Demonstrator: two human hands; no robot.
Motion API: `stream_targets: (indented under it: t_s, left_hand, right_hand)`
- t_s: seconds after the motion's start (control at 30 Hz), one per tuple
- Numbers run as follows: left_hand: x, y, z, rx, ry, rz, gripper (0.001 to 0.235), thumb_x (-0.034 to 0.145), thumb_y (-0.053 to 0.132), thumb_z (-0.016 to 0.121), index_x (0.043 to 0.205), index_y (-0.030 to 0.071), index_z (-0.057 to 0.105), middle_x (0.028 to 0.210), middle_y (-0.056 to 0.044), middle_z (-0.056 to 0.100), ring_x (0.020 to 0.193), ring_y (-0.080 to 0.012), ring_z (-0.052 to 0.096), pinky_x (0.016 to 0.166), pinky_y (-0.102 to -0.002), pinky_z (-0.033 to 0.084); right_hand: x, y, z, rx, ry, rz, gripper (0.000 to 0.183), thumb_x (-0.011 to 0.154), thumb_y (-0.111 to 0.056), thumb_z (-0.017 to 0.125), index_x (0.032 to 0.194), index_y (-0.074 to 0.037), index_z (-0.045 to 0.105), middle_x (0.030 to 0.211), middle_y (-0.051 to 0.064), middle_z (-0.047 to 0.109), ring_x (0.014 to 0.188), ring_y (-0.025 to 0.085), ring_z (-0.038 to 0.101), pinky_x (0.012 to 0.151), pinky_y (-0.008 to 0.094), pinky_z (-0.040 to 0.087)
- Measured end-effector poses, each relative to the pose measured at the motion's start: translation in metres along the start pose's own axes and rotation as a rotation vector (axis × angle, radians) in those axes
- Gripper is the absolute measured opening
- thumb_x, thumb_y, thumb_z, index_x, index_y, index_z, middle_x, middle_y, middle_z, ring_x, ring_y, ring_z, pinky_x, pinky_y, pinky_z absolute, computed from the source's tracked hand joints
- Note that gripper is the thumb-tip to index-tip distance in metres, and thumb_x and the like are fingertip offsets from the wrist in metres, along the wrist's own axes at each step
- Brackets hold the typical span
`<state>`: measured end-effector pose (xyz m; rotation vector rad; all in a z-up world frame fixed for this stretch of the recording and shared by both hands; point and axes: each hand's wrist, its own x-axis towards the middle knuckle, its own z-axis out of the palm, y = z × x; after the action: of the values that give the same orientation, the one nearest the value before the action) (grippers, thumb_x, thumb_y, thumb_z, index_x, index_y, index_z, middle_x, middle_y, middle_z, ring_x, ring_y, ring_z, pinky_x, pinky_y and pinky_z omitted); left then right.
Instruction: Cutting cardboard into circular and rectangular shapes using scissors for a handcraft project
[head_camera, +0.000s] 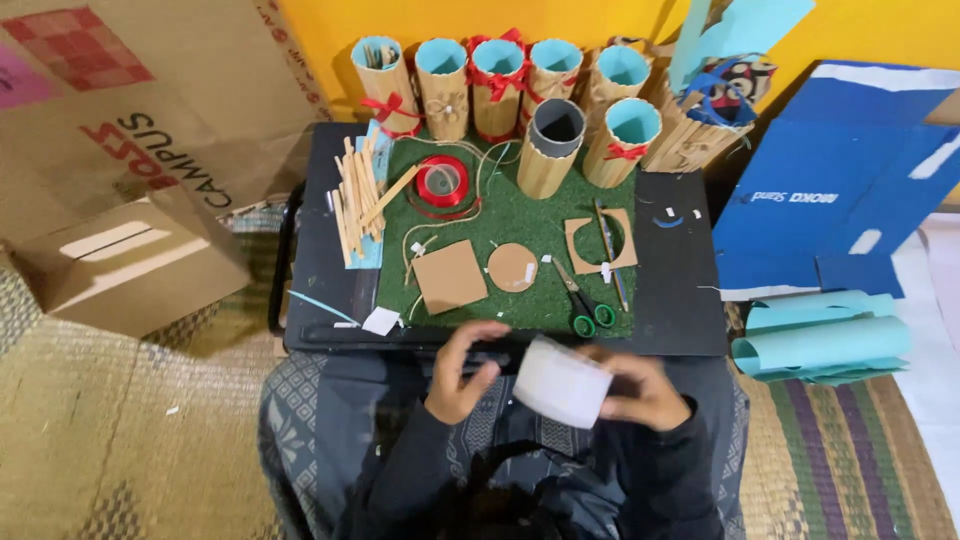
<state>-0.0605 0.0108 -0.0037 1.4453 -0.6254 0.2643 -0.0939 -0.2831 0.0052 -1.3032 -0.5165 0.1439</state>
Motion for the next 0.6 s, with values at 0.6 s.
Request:
stream_targets:
  t_s: [0.6]
  left_hand:
    - [-0.07, 0.0, 0.016, -0.04, -0.355, -0.514, 0.03, 0.098, 0.021, 0.077, 0.091, -0.004, 0.062, 0.079, -0.021, 0.073, 0.079, -0.0254, 0.073, 0.067, -0.038, 0.055]
  right_hand:
    - [0.01, 0.069, 0.05, -0.473, 0.093, 0.155, 0.021, 0.094, -0.007, 0.07, 0.112, -0.004, 0.079, 0.111, 0.015, 0.077, 0.103, 0.028, 0.075, 0.086, 0.04, 0.059]
